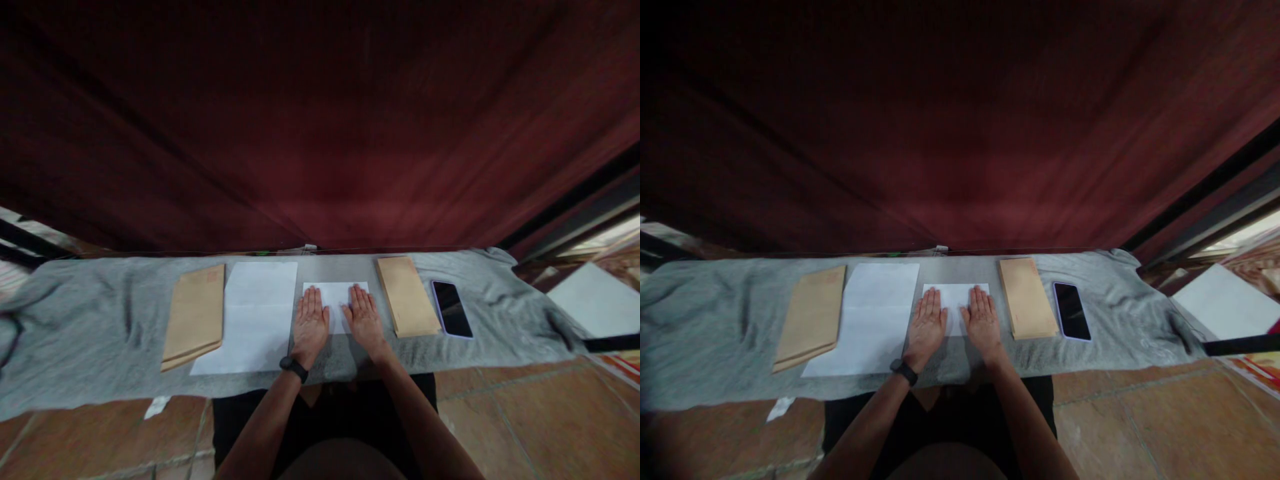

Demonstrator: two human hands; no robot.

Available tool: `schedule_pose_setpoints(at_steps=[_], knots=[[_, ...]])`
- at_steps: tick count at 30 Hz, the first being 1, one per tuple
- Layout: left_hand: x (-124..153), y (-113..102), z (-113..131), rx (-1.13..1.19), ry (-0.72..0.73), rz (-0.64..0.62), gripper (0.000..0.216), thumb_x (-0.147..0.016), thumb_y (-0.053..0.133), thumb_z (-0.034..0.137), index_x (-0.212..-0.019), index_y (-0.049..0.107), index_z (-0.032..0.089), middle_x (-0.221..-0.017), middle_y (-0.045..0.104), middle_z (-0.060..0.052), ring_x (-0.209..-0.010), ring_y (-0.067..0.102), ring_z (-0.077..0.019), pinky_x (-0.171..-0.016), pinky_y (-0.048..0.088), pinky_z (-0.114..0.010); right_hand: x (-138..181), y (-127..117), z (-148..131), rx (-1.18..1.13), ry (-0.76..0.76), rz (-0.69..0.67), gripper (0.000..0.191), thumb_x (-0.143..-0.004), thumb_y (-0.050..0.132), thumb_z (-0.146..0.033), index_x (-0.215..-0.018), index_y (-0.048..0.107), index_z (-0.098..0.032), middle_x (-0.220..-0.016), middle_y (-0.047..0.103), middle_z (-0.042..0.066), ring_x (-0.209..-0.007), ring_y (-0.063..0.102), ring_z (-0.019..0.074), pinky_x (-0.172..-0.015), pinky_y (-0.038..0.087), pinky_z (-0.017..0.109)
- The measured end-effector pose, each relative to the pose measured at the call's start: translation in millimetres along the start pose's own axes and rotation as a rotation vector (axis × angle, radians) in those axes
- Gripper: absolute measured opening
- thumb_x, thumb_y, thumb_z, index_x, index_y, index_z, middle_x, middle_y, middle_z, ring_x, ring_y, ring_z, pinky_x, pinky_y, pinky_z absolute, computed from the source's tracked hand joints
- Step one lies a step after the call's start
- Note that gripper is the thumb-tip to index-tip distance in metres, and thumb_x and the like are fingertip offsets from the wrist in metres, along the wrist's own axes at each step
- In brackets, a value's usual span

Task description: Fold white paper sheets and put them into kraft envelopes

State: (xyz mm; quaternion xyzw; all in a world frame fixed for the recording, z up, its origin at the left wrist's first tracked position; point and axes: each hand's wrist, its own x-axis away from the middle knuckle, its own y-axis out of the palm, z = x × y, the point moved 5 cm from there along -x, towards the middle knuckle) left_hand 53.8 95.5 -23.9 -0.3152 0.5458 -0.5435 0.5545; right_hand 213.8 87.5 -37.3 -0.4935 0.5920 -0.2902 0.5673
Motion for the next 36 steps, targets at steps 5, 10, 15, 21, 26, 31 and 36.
schedule_pose_setpoints(at_steps=[5, 10, 15, 21, 26, 31, 36], knots=[[1.9, -3.1, -4.9, 0.013, -0.03, 0.03, 0.059, -0.1, 0.033, 0.025, -0.154, 0.034, 0.001, -0.16, 0.037, -0.021, -0.153, 0.026, -0.0284, -0.124, 0.028, -0.049, 8.9, -5.2, 14.2, 0.038, 0.034, 0.025, 0.06, -0.107, 0.034, -0.041, -0.155, 0.034, -0.006, -0.156, 0.043, 0.021, -0.146, 0.038, 0.0314, -0.116, 0.034, 0.049], [5.1, -4.4, 3.8, 0.017, -0.036, 0.033, 0.059, -0.1, 0.033, 0.025, -0.154, 0.033, 0.001, -0.16, 0.035, -0.021, -0.153, 0.026, -0.0288, -0.124, 0.027, -0.051, 12.3, -6.5, 16.1, 0.041, 0.052, 0.026, 0.06, -0.107, 0.033, -0.042, -0.156, 0.032, -0.007, -0.156, 0.042, 0.021, -0.146, 0.039, 0.0308, -0.116, 0.034, 0.049], [0.0, 7.1, 41.9, 0.052, 0.111, -0.048, 0.056, -0.101, 0.034, 0.025, -0.155, 0.034, 0.008, -0.162, 0.035, -0.014, -0.153, 0.026, -0.0245, -0.126, 0.023, -0.047, 12.5, -7.2, 15.7, 0.024, 0.049, 0.027, 0.061, -0.107, 0.035, -0.042, -0.156, 0.032, -0.006, -0.158, 0.04, 0.021, -0.146, 0.037, 0.0318, -0.118, 0.032, 0.051], [-15.9, 16.0, 34.3, 0.042, 0.087, -0.058, 0.056, -0.102, 0.033, 0.03, -0.154, 0.037, 0.008, -0.161, 0.035, -0.015, -0.153, 0.025, -0.0259, -0.125, 0.023, -0.049, 11.7, -8.0, 16.1, 0.01, 0.061, 0.026, 0.06, -0.107, 0.034, -0.04, -0.157, 0.032, -0.007, -0.157, 0.042, 0.021, -0.146, 0.038, 0.0318, -0.118, 0.032, 0.052], [-17.5, 10.6, 3.6, 0.027, -0.013, -0.02, 0.059, -0.102, 0.032, 0.032, -0.155, 0.033, 0.007, -0.161, 0.036, -0.017, -0.153, 0.025, -0.0264, -0.124, 0.025, -0.049, 10.6, -8.2, 15.3, 0.007, 0.071, 0.0, 0.06, -0.107, 0.035, -0.04, -0.156, 0.033, -0.006, -0.157, 0.042, 0.021, -0.146, 0.038, 0.032, -0.118, 0.032, 0.052], [-12.2, 5.3, -3.5, 0.002, -0.051, -0.001, 0.061, -0.101, 0.033, 0.031, -0.154, 0.034, 0.001, -0.16, 0.035, -0.02, -0.154, 0.022, -0.0285, -0.124, 0.025, -0.05, 11.3, -9.8, 15.2, 0.006, 0.076, -0.011, 0.059, -0.106, 0.036, -0.04, -0.154, 0.035, -0.005, -0.157, 0.042, 0.022, -0.146, 0.038, 0.0325, -0.118, 0.031, 0.052], [-12.8, 5.4, -1.0, -0.008, -0.042, 0.003, 0.06, -0.101, 0.033, 0.03, -0.152, 0.037, -0.001, -0.159, 0.036, -0.022, -0.153, 0.024, -0.0297, -0.124, 0.026, -0.05, -8.2, -8.3, -0.2, -0.008, 0.137, -0.016, 0.055, -0.106, 0.035, -0.033, -0.15, 0.042, -0.001, -0.155, 0.043, 0.024, -0.146, 0.038, 0.0338, -0.12, 0.027, 0.056]])
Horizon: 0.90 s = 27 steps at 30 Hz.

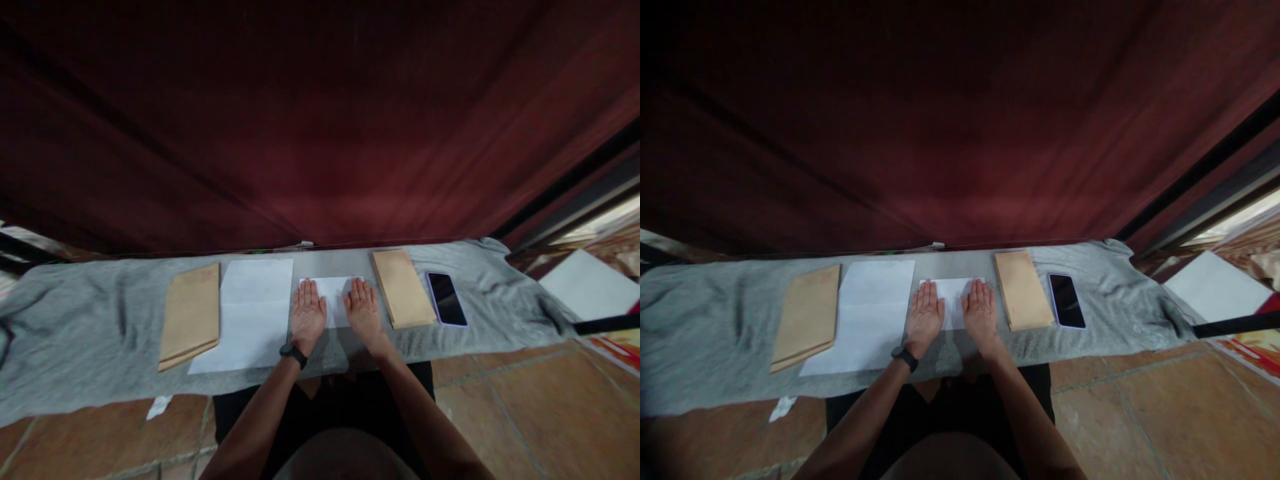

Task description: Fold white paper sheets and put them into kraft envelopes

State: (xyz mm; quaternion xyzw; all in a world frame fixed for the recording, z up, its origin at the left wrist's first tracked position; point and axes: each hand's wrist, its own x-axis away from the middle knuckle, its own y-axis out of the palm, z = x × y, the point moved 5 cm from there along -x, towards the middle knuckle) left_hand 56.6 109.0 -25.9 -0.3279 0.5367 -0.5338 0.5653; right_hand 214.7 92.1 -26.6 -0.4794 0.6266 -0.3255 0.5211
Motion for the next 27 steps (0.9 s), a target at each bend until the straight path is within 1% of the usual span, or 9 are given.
schedule_pose_setpoints(at_steps=[3, 5, 8, 11, 14, 20, 23, 27], knots=[[-1.0, 2.0, -0.8, 0.011, 0.001, 0.01, 0.059, -0.102, 0.032, 0.03, -0.152, 0.038, -0.001, -0.159, 0.036, -0.022, -0.153, 0.025, -0.0304, -0.124, 0.026, -0.051, -17.4, 9.7, -27.6, -0.07, -0.052, -0.065, 0.054, -0.105, 0.035, -0.033, -0.151, 0.043, -0.005, -0.157, 0.042, 0.018, -0.147, 0.038, 0.0301, -0.121, 0.028, 0.051], [-1.4, 3.7, -1.8, 0.023, 0.001, 0.013, 0.058, -0.102, 0.03, 0.029, -0.153, 0.037, 0.001, -0.16, 0.036, -0.021, -0.153, 0.024, -0.0298, -0.124, 0.026, -0.053, -25.4, 18.1, -44.6, -0.106, -0.118, -0.116, 0.053, -0.105, 0.035, -0.034, -0.152, 0.043, -0.011, -0.157, 0.043, 0.015, -0.148, 0.037, 0.0267, -0.122, 0.027, 0.049], [-1.8, 5.3, -2.2, 0.036, 0.01, 0.01, 0.058, -0.102, 0.027, 0.026, -0.154, 0.035, 0.001, -0.16, 0.035, -0.021, -0.154, 0.023, -0.029, -0.124, 0.025, -0.052, -28.8, 26.1, -52.1, -0.098, -0.139, -0.14, 0.052, -0.106, 0.033, -0.033, -0.152, 0.043, -0.012, -0.157, 0.043, 0.013, -0.148, 0.036, 0.0239, -0.123, 0.024, 0.046], [-2.0, 5.0, -1.7, 0.045, 0.014, 0.012, 0.059, -0.102, 0.028, 0.028, -0.153, 0.034, -0.001, -0.161, 0.033, -0.022, -0.153, 0.023, -0.0298, -0.124, 0.024, -0.052, -25.9, 26.4, -44.4, -0.079, -0.148, -0.134, 0.052, -0.106, 0.034, -0.034, -0.153, 0.041, -0.012, -0.159, 0.041, 0.014, -0.149, 0.035, 0.024, -0.124, 0.023, 0.047], [-1.9, 3.6, -1.2, 0.055, 0.008, 0.014, 0.061, -0.101, 0.03, 0.031, -0.154, 0.034, 0.0, -0.161, 0.033, -0.022, -0.153, 0.024, -0.03, -0.124, 0.024, -0.053, -23.3, 23.2, -32.0, -0.071, -0.135, -0.124, 0.053, -0.107, 0.034, -0.036, -0.154, 0.04, -0.013, -0.16, 0.039, 0.014, -0.149, 0.035, 0.0257, -0.123, 0.023, 0.048], [-2.2, 1.0, 0.0, 0.05, 0.002, 0.006, 0.06, -0.101, 0.031, 0.03, -0.153, 0.034, 0.0, -0.161, 0.031, -0.022, -0.153, 0.026, -0.0305, -0.125, 0.023, -0.051, -20.1, 19.6, -14.6, -0.055, -0.106, -0.113, 0.059, -0.107, 0.033, -0.042, -0.155, 0.036, -0.009, -0.16, 0.038, 0.015, -0.15, 0.032, 0.0265, -0.123, 0.025, 0.047], [-2.1, 0.8, 0.4, 0.059, 0.007, 0.008, 0.061, -0.101, 0.032, 0.03, -0.154, 0.034, 0.0, -0.162, 0.031, -0.022, -0.153, 0.025, -0.0306, -0.124, 0.023, -0.052, -17.0, 15.5, -6.2, -0.046, -0.098, -0.106, 0.06, -0.107, 0.032, -0.043, -0.156, 0.034, -0.009, -0.159, 0.038, 0.016, -0.15, 0.033, 0.0265, -0.123, 0.025, 0.048], [-1.8, 1.9, 0.1, 0.07, 0.008, 0.022, 0.061, -0.101, 0.032, 0.03, -0.155, 0.033, 0.002, -0.162, 0.032, -0.021, -0.153, 0.023, -0.0296, -0.124, 0.024, -0.053, -11.4, 7.7, 6.0, -0.018, -0.084, -0.097, 0.061, -0.107, 0.032, -0.043, -0.155, 0.035, -0.006, -0.159, 0.038, 0.019, -0.149, 0.034, 0.0284, -0.122, 0.026, 0.049]])
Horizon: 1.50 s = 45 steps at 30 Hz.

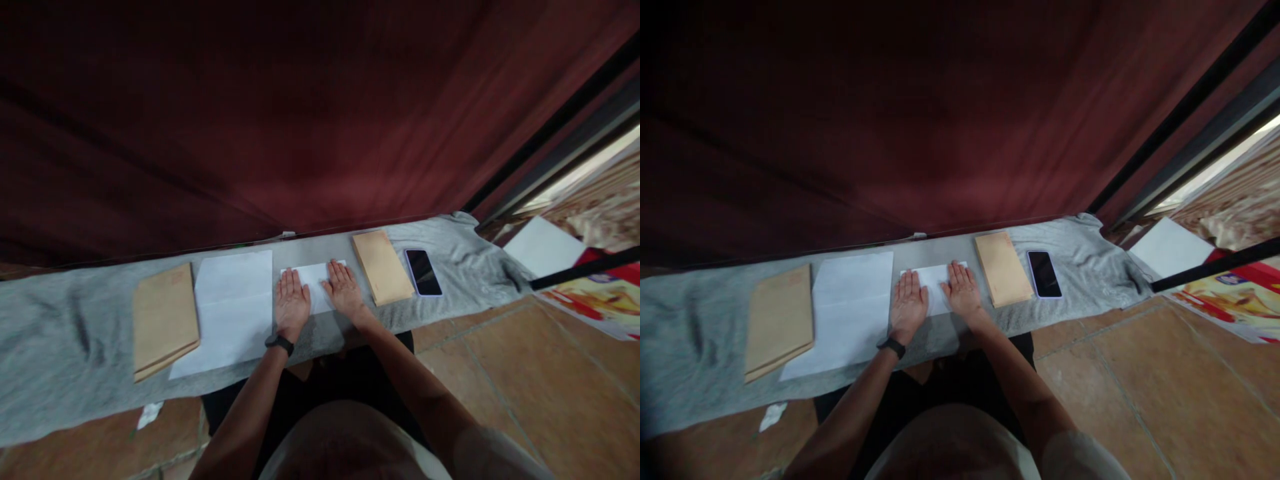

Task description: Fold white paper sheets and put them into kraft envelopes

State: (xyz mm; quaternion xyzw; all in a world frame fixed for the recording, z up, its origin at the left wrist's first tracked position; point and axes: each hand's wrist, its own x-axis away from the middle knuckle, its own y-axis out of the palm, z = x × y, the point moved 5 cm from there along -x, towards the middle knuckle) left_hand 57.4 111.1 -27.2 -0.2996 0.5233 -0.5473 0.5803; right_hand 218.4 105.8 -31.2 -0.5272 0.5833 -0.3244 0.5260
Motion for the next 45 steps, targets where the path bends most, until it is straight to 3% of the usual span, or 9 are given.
schedule_pose_setpoints(at_steps=[11, 16, 20, 29, 32, 36, 38, 41, 45], knots=[[-0.4, 0.9, -0.7, -0.02, -0.004, 0.026, 0.06, -0.101, 0.031, 0.031, -0.153, 0.036, 0.002, -0.16, 0.035, -0.02, -0.152, 0.027, -0.0296, -0.124, 0.025, -0.051, 25.3, -13.3, 14.7, 0.037, 0.065, 0.057, 0.062, -0.107, 0.033, -0.042, -0.155, 0.035, -0.002, -0.159, 0.038, 0.022, -0.148, 0.035, 0.0321, -0.121, 0.028, 0.05], [-0.7, -0.5, 0.5, -0.029, 0.007, 0.024, 0.06, -0.101, 0.031, 0.03, -0.153, 0.036, 0.0, -0.16, 0.034, -0.023, -0.152, 0.027, -0.0307, -0.124, 0.025, -0.052, 46.4, -14.1, -5.6, -0.001, 0.007, 0.047, 0.062, -0.106, 0.035, -0.044, -0.159, 0.029, -0.012, -0.161, 0.037, 0.015, -0.15, 0.033, 0.0284, -0.122, 0.026, 0.05], [-0.4, -2.0, 0.7, -0.02, 0.011, 0.02, 0.06, -0.101, 0.031, 0.03, -0.154, 0.035, 0.002, -0.16, 0.036, -0.021, -0.152, 0.027, -0.0295, -0.123, 0.026, -0.052, 58.8, -12.5, -16.5, -0.017, -0.046, 0.015, 0.06, -0.106, 0.035, -0.043, -0.157, 0.033, -0.01, -0.16, 0.039, 0.014, -0.149, 0.034, 0.0263, -0.122, 0.027, 0.047], [3.3, -5.6, -1.0, -0.032, -0.003, 0.036, 0.06, -0.103, 0.03, 0.032, -0.151, 0.038, -0.003, -0.158, 0.037, -0.024, -0.151, 0.029, -0.0313, -0.124, 0.026, -0.051, 71.9, -19.8, 4.2, 0.078, 0.017, 0.093, 0.061, -0.106, 0.037, -0.042, -0.154, 0.036, -0.003, -0.156, 0.044, 0.02, -0.145, 0.04, 0.0306, -0.118, 0.033, 0.047], [9.0, -4.5, 15.4, -0.021, 0.031, 0.005, 0.058, -0.103, 0.03, 0.031, -0.152, 0.037, 0.001, -0.159, 0.037, -0.021, -0.152, 0.027, -0.0292, -0.124, 0.024, -0.05, 73.0, -19.6, 4.2, 0.088, 0.024, 0.098, 0.062, -0.105, 0.038, -0.042, -0.153, 0.036, -0.003, -0.156, 0.044, 0.02, -0.144, 0.041, 0.0314, -0.118, 0.033, 0.048], [21.5, 4.3, 53.0, 0.027, 0.22, -0.139, 0.053, -0.104, 0.032, 0.031, -0.153, 0.04, 0.014, -0.162, 0.036, -0.01, -0.154, 0.024, -0.0264, -0.125, 0.025, -0.05, 72.7, -17.8, 3.2, 0.097, 0.023, 0.09, 0.059, -0.105, 0.037, -0.038, -0.153, 0.037, -0.004, -0.156, 0.043, 0.02, -0.144, 0.042, 0.0315, -0.118, 0.032, 0.048], [25.6, 6.5, 60.3, 0.033, 0.241, -0.163, 0.053, -0.104, 0.032, 0.03, -0.154, 0.039, 0.015, -0.162, 0.035, -0.01, -0.154, 0.023, -0.026, -0.125, 0.024, -0.05, 72.8, -16.9, 3.8, 0.096, 0.022, 0.087, 0.059, -0.105, 0.037, -0.037, -0.154, 0.036, -0.005, -0.156, 0.043, 0.02, -0.144, 0.041, 0.0312, -0.118, 0.032, 0.048], [27.2, 3.8, 50.2, 0.026, 0.176, -0.13, 0.055, -0.103, 0.033, 0.03, -0.154, 0.036, 0.008, -0.162, 0.035, -0.015, -0.154, 0.024, -0.0266, -0.125, 0.024, -0.05, 73.4, -16.3, 4.6, 0.086, 0.015, 0.082, 0.061, -0.105, 0.038, -0.039, -0.155, 0.034, -0.005, -0.157, 0.042, 0.02, -0.145, 0.04, 0.0314, -0.119, 0.031, 0.049], [30.0, -8.7, 19.5, 0.033, 0.035, -0.04, 0.058, -0.102, 0.036, 0.03, -0.152, 0.036, 0.001, -0.159, 0.037, -0.023, -0.152, 0.026, -0.0306, -0.123, 0.026, -0.053, 73.7, -16.2, 5.1, 0.067, 0.02, 0.071, 0.064, -0.104, 0.038, -0.04, -0.156, 0.031, -0.004, -0.158, 0.04, 0.02, -0.146, 0.039, 0.0315, -0.119, 0.03, 0.049]])
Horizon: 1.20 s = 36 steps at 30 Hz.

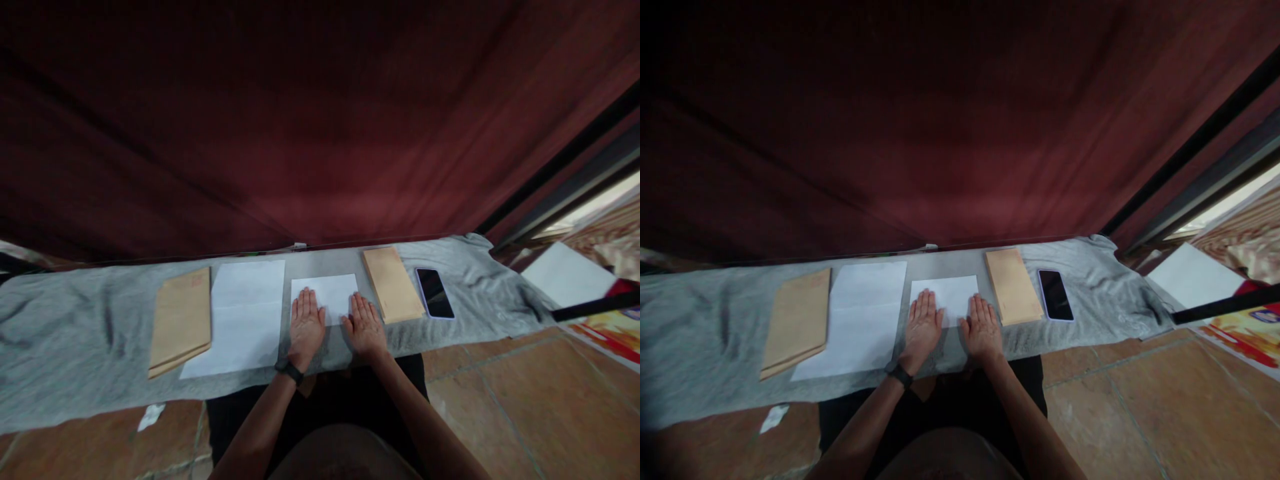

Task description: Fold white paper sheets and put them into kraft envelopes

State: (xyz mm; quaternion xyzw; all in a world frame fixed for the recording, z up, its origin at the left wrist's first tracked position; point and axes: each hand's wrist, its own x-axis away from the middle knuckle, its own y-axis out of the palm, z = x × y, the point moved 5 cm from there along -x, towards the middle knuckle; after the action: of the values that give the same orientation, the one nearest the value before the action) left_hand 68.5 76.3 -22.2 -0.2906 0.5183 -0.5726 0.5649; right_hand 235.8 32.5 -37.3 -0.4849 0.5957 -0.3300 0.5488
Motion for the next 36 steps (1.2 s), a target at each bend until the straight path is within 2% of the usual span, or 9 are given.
schedule_pose_setpoints(at_steps=[5, 9, 14, 18, 21, 26, 30, 33, 36], knots=[[10.1, -13.7, -21.2, 0.077, -0.11, 0.057, 0.056, -0.098, 0.04, 0.027, -0.147, 0.043, -0.001, -0.157, 0.038, -0.026, -0.15, 0.031, -0.0342, -0.121, 0.031, -0.052, 0.0, 1.0, 0.9, -0.016, 0.017, -0.016, 0.065, -0.104, 0.038, -0.042, -0.157, 0.03, -0.005, -0.159, 0.039, 0.019, -0.146, 0.038, 0.0316, -0.12, 0.029, 0.049], [6.8, -22.1, -31.3, 0.192, -0.245, 0.06, 0.053, -0.096, 0.046, 0.027, -0.143, 0.048, 0.004, -0.152, 0.047, -0.024, -0.143, 0.043, -0.0334, -0.116, 0.039, -0.048, 0.0, 2.2, 1.1, -0.019, 0.021, -0.024, 0.065, -0.104, 0.037, -0.042, -0.158, 0.029, -0.006, -0.16, 0.038, 0.018, -0.148, 0.036, 0.0311, -0.12, 0.028, 0.049], [-7.7, -31.4, -47.9, 0.316, -0.41, -0.008, 0.056, -0.088, 0.061, 0.033, -0.138, 0.055, 0.008, -0.119, 0.067, -0.02, -0.115, 0.064, -0.0325, -0.103, 0.049, -0.047, -0.8, 1.9, -0.1, -0.009, 0.028, -0.033, 0.064, -0.104, 0.036, -0.042, -0.156, 0.032, -0.005, -0.159, 0.038, 0.019, -0.148, 0.036, 0.0308, -0.12, 0.028, 0.048], [-10.0, -28.8, -57.4, 0.677, -0.589, 0.018, 0.059, -0.077, 0.069, 0.027, -0.134, 0.058, 0.014, -0.097, 0.071, -0.009, -0.089, 0.07, -0.0246, -0.087, 0.055, -0.039, -1.3, -0.5, 0.0, -0.008, 0.025, -0.021, 0.063, -0.104, 0.037, -0.041, -0.155, 0.034, -0.004, -0.159, 0.039, 0.018, -0.146, 0.038, 0.0314, -0.12, 0.029, 0.049], [-6.3, -26.0, -52.0, 1.026, -0.672, 0.047, 0.052, -0.072, 0.067, 0.022, -0.124, 0.063, 0.018, -0.089, 0.073, -0.004, -0.082, 0.07, -0.0212, -0.078, 0.056, -0.033, -0.7, -5.1, 0.1, -0.022, 0.008, -0.006, 0.062, -0.105, 0.039, -0.038, -0.157, 0.03, -0.007, -0.159, 0.04, 0.018, -0.147, 0.038, 0.0312, -0.12, 0.029, 0.05], [-3.6, -49.9, -25.4, 1.285, -0.648, 0.087, 0.044, -0.067, 0.069, 0.027, -0.11, 0.069, 0.016, -0.096, 0.076, -0.005, -0.087, 0.07, -0.022, -0.081, 0.055, -0.034, -3.5, -20.3, -20.1, -0.138, -0.119, -0.018, 0.075, -0.101, 0.047, -0.042, -0.163, 0.013, -0.016, -0.162, 0.034, 0.015, -0.149, 0.034, 0.0295, -0.121, 0.029, 0.053], [-12.2, -75.4, 3.8, 1.338, -0.463, -0.017, 0.048, -0.077, 0.068, 0.037, -0.119, 0.067, 0.015, -0.111, 0.075, -0.009, -0.1, 0.069, -0.0251, -0.089, 0.055, -0.037, -18.0, -38.5, -43.7, -0.351, -0.12, -0.02, 0.064, -0.102, 0.04, -0.03, -0.162, 0.021, -0.02, -0.161, 0.039, 0.01, -0.148, 0.038, 0.0236, -0.121, 0.033, 0.047], [-13.7, -79.4, 4.2, 1.305, -0.462, 0.004, 0.049, -0.096, 0.05, 0.047, -0.134, 0.06, 0.018, -0.127, 0.07, -0.012, -0.117, 0.065, -0.026, -0.093, 0.056, -0.037, -33.9, -52.2, -45.0, -0.67, 0.072, 0.038, 0.054, -0.105, 0.026, -0.029, -0.158, 0.031, -0.023, -0.151, 0.053, 0.008, -0.139, 0.05, 0.0195, -0.115, 0.043, 0.039], [-6.4, -64.9, -7.7, 1.235, -0.56, -0.024, 0.05, -0.103, 0.039, 0.047, -0.145, 0.05, 0.021, -0.141, 0.061, -0.013, -0.127, 0.06, -0.0262, -0.091, 0.058, -0.037, -43.9, -58.2, -38.5, -0.969, 0.333, 0.107, 0.056, -0.106, 0.019, -0.042, -0.155, 0.038, -0.022, -0.137, 0.064, 0.01, -0.13, 0.058, 0.0215, -0.106, 0.051, 0.038]])
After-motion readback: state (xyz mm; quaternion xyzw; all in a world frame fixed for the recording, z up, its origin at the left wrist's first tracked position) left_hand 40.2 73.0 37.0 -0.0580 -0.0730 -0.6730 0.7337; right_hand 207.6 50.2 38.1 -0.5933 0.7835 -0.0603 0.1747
